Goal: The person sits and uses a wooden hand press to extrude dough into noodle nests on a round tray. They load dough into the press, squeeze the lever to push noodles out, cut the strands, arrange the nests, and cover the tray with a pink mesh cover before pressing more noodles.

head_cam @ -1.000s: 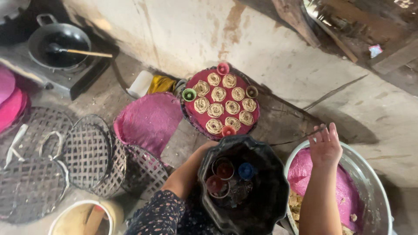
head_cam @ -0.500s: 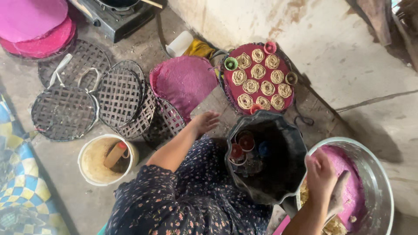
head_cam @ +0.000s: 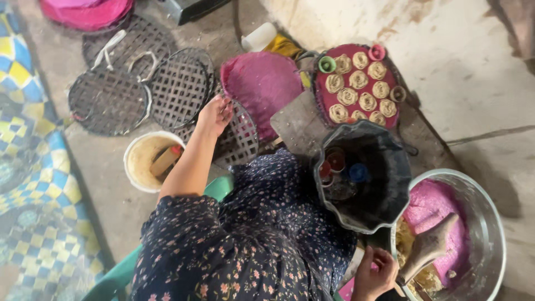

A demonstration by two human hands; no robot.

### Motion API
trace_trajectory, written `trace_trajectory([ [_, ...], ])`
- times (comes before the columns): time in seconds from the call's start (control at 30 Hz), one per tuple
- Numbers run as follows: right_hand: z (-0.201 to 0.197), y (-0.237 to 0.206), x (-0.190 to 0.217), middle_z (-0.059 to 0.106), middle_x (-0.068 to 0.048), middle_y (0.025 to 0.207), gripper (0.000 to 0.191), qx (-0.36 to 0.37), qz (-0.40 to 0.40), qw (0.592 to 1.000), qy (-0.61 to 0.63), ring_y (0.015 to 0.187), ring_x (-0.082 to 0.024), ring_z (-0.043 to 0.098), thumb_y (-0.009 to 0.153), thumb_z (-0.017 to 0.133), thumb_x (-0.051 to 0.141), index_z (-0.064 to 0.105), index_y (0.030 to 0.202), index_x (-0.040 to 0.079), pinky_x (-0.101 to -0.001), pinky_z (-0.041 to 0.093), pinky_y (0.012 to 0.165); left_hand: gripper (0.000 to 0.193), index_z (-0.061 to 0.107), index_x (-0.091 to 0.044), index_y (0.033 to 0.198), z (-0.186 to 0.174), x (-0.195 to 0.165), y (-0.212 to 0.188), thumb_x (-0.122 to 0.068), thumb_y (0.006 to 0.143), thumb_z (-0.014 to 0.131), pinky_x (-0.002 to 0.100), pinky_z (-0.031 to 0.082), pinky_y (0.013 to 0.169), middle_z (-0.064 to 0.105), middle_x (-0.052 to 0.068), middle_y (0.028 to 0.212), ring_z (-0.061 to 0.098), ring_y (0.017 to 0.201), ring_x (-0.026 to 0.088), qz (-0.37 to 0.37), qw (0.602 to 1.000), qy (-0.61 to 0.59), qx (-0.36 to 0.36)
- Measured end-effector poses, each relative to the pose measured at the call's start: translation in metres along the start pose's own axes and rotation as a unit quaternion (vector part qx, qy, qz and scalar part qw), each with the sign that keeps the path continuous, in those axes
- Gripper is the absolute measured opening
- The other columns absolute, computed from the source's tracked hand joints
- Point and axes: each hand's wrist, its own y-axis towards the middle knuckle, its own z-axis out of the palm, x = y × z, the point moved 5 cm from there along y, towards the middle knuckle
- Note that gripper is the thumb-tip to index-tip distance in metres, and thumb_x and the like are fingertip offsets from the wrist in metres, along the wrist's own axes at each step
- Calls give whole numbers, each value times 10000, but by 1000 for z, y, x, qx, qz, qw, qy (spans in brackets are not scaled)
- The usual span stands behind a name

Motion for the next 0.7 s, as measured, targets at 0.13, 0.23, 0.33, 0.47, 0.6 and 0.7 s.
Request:
trace_trajectory([
  [0.13, 21, -58, -38, 681, -94, 879, 168, 113, 66, 990, -47, 734, -110, 610, 950, 837, 70, 689, 932, -8, -271, 528, 676, 218, 629, -160, 1177, -22, -18, -12, -260, 985, 611, 406, 520, 874, 706, 19, 1085, 689, 979, 204, 8, 999, 7, -43],
  [0.23, 46, -87, -64, 665, -91, 815, 111, 152, 221, 958, 97, 687, -96, 560, 996, 788, 63, 717, 960, -15, -252, 472, 655, 265, 604, -154, 1230, -22, -27, -5, -248, 982, 609, 406, 552, 853, 710, 24, 1081, 689, 941, 205, -14, 998, 43, -53],
  [0.33, 65, -92, -80, 709, -61, 879, 112, 137, 338, 906, 214, 691, -114, 639, 973, 722, 76, 713, 1077, 32, -228, 509, 622, 347, 626, -161, 1285, -27, -51, 7, -205, 941, 620, 403, 500, 714, 707, 40, 973, 669, 809, 207, 45, 988, 127, -68],
  [0.47, 74, -76, -91, 690, -74, 885, 143, 62, 395, 866, 301, 699, -168, 646, 984, 725, 31, 627, 1083, 66, -278, 520, 595, 330, 753, -109, 1141, -59, -91, 12, -240, 844, 691, 422, 550, 854, 767, 158, 1034, 719, 956, 312, 234, 794, 482, -287],
  [0.6, 94, -63, -90, 695, -100, 921, 55, 54, 429, 826, 361, 761, -190, 656, 1044, 651, 44, 634, 1076, 85, -305, 562, 651, 341, 788, -144, 1167, -81, -71, 45, -300, 984, 546, 454, 529, 1036, 739, 226, 1200, 686, 1166, 373, 92, 728, 621, -275],
  [0.7, 114, -54, -86, 699, -102, 957, 54, 68, 461, 809, 360, 782, -184, 652, 1091, 625, 107, 644, 1099, 57, -301, 558, 652, 359, 681, -131, 1285, -73, -35, 85, -227, 956, 574, 493, 521, 1016, 659, 192, 1334, 633, 1233, 379, -2, 650, 741, -172],
])
